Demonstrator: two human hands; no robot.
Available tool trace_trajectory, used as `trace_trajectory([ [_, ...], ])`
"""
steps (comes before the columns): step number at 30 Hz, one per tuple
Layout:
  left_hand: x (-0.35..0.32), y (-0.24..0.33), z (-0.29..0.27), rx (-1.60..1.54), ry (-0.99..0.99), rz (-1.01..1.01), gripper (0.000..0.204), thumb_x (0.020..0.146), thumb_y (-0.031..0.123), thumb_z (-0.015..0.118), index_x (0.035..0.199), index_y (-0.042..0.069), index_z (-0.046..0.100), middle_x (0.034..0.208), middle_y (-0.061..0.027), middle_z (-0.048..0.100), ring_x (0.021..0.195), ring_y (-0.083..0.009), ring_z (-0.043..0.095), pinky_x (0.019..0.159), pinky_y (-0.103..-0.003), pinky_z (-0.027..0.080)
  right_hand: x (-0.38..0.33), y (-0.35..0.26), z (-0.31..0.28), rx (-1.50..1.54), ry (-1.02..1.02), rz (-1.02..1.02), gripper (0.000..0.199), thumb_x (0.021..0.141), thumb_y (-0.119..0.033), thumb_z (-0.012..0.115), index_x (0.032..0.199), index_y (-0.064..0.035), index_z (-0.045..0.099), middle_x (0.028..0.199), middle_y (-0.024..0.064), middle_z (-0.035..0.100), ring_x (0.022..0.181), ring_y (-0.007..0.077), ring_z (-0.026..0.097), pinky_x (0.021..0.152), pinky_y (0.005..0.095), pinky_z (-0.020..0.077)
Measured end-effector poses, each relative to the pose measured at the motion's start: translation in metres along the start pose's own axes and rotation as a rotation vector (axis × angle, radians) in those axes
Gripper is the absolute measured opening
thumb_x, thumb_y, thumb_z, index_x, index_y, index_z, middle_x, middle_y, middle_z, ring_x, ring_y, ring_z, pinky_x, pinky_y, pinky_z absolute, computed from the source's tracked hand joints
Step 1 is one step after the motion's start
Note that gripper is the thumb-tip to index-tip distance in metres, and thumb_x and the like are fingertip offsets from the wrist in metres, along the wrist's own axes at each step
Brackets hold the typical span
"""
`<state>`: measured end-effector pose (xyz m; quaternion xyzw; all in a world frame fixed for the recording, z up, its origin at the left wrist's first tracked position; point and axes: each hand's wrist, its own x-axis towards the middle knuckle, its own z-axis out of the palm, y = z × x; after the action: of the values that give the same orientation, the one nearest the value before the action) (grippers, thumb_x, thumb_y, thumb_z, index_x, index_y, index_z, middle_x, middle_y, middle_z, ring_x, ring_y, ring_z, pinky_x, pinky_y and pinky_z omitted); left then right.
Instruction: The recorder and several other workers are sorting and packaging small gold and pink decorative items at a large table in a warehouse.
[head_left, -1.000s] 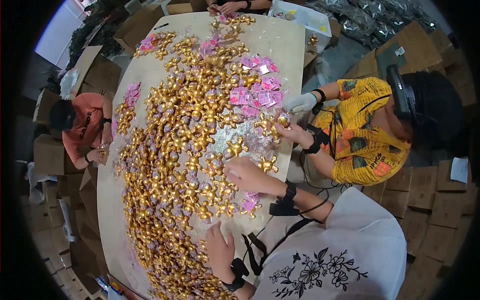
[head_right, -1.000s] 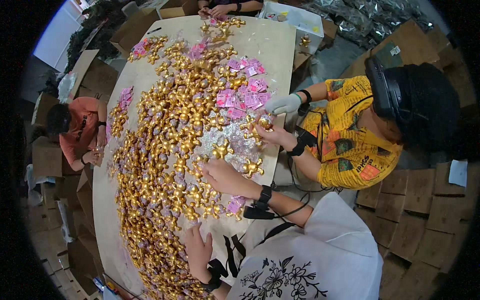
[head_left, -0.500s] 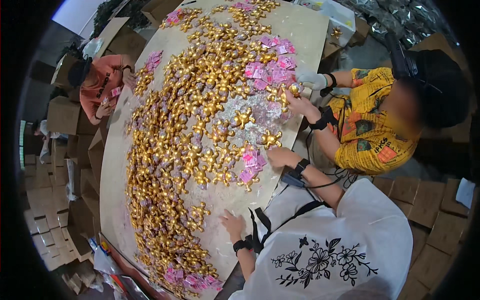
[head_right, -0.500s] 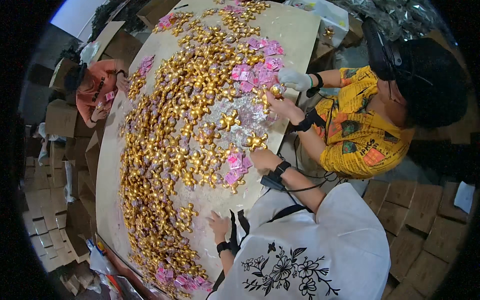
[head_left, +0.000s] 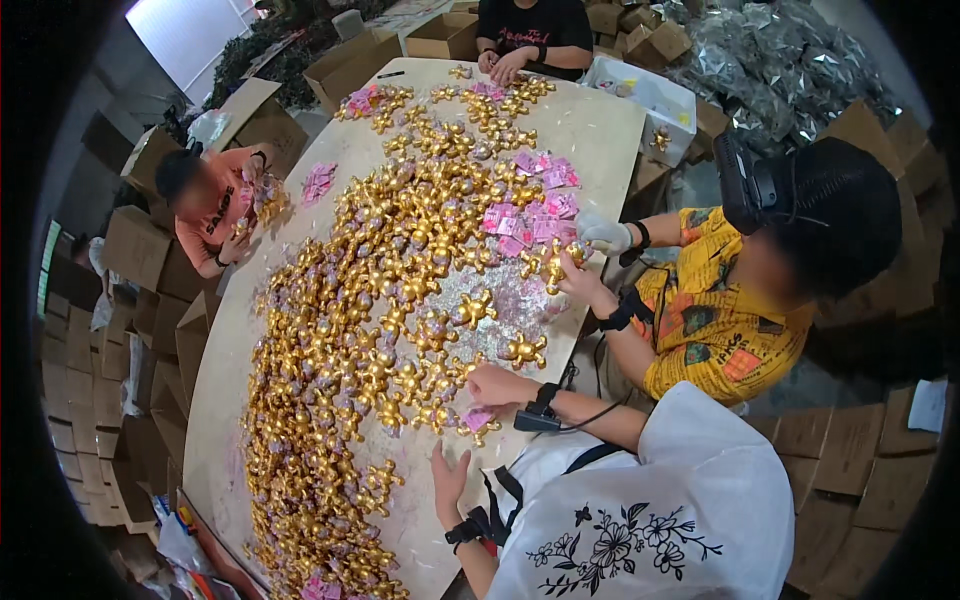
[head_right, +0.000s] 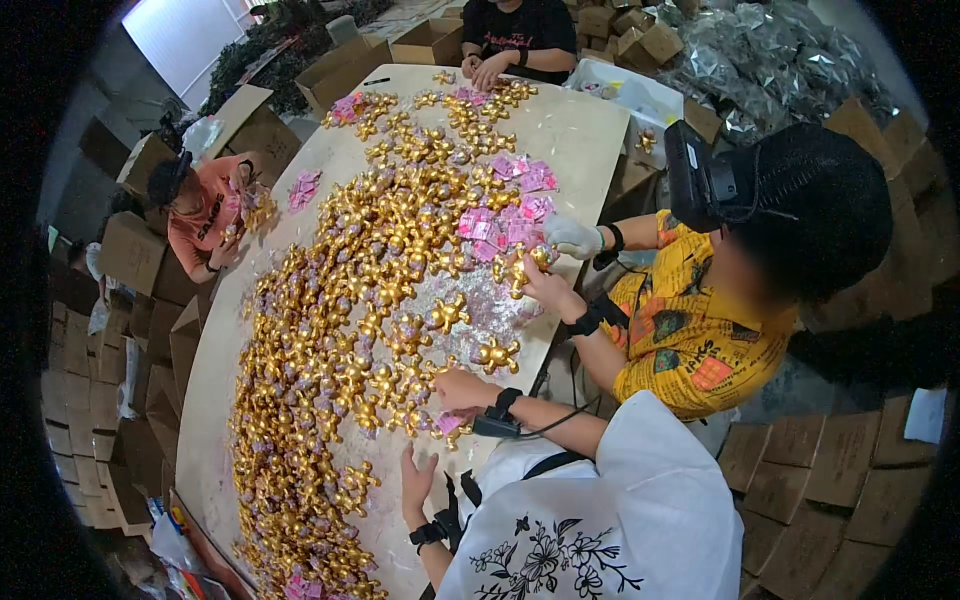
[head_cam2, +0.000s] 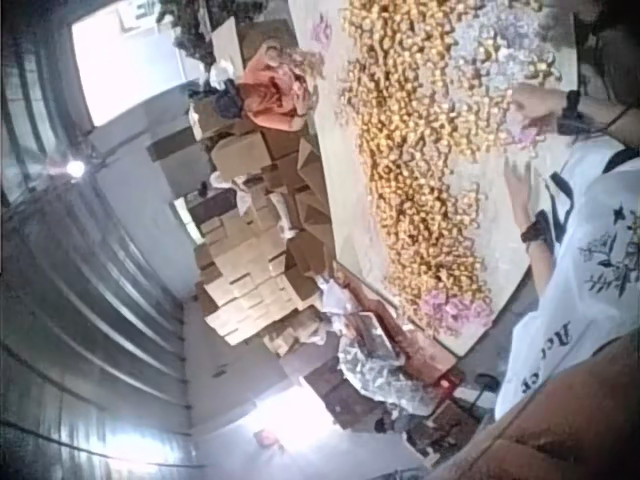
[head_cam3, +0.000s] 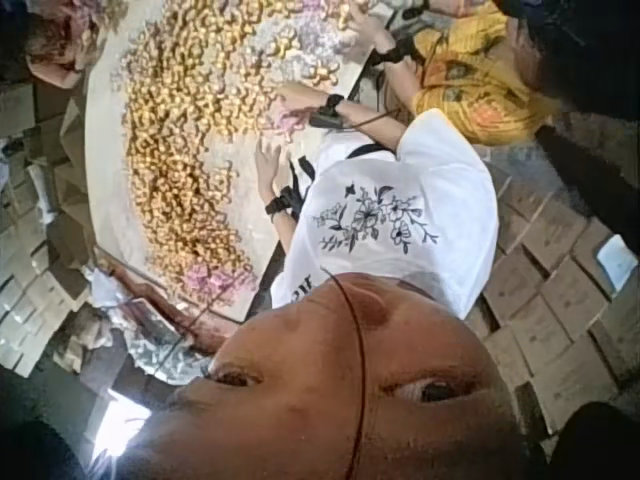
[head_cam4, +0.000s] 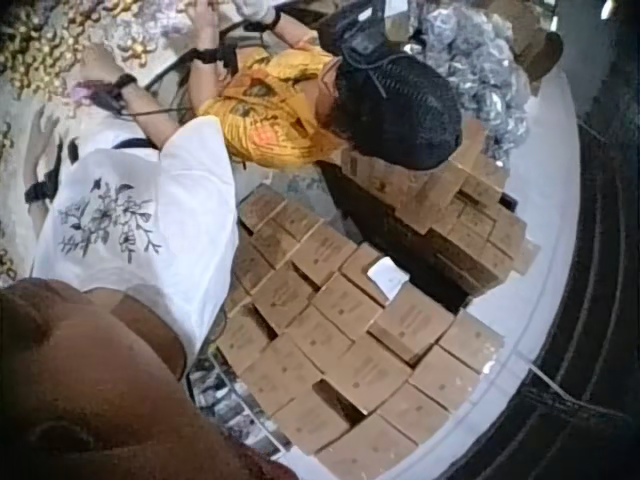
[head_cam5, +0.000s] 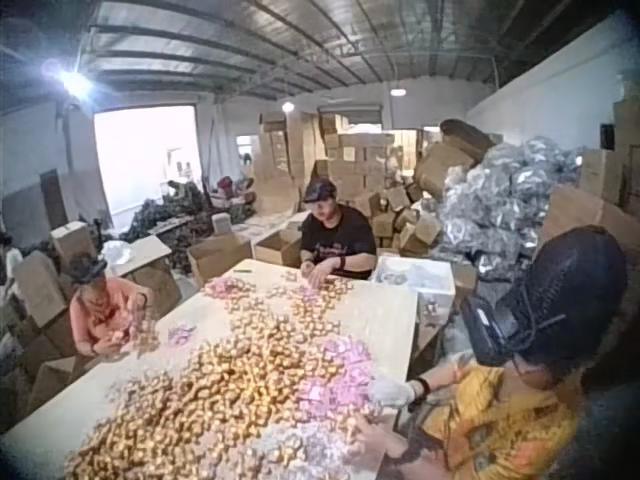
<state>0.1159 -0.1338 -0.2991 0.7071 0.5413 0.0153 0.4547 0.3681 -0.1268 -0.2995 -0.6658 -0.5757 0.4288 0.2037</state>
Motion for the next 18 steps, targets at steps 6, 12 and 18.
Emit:
trace_trajectory([
  [6,0.019,0.042,0.008,0.052,-0.14,0.236,0.069,0.073,0.026,0.066,0.127,-0.002,0.034,0.124,-0.0235,0.042,0.116,-0.0315,0.041,0.097,-0.035,0.033,-0.003,0.019,0.019,-0.413,0.153,-0.306,0.015,0.063,-0.016,0.061,0.075,-0.0082,0.059,0.097,0.0125,0.05,0.087,0.0342,0.05,0.067,0.045,0.0428],
  [12,0.017,0.026,0.018,0.082,-0.309,0.024,0.072,0.074,0.025,0.067,0.13,0.0,0.029,0.118,-0.0226,0.048,0.104,-0.0329,0.051,0.086,-0.037,0.041,0.008,0.021,0.029,-0.276,-0.002,-0.276,0.009,0.074,-0.017,0.052,0.075,-0.0099,0.056,0.077,0.0086,0.054,0.078,0.0282,0.051,0.066,0.0415,0.0399],
  [18,0.004,0.024,0.022,-0.157,0.073,0.169,0.075,0.079,0.018,0.062,0.136,0.004,0.016,0.132,-0.0212,0.03,0.114,-0.0299,0.041,0.084,-0.036,0.043,-0.004,-0.024,0.013,-0.087,0.007,-0.465,0.017,0.082,-0.024,0.048,0.076,-0.0078,0.05,0.08,0.0096,0.05,0.075,0.0274,0.047,0.068,0.0376,0.0373],
])
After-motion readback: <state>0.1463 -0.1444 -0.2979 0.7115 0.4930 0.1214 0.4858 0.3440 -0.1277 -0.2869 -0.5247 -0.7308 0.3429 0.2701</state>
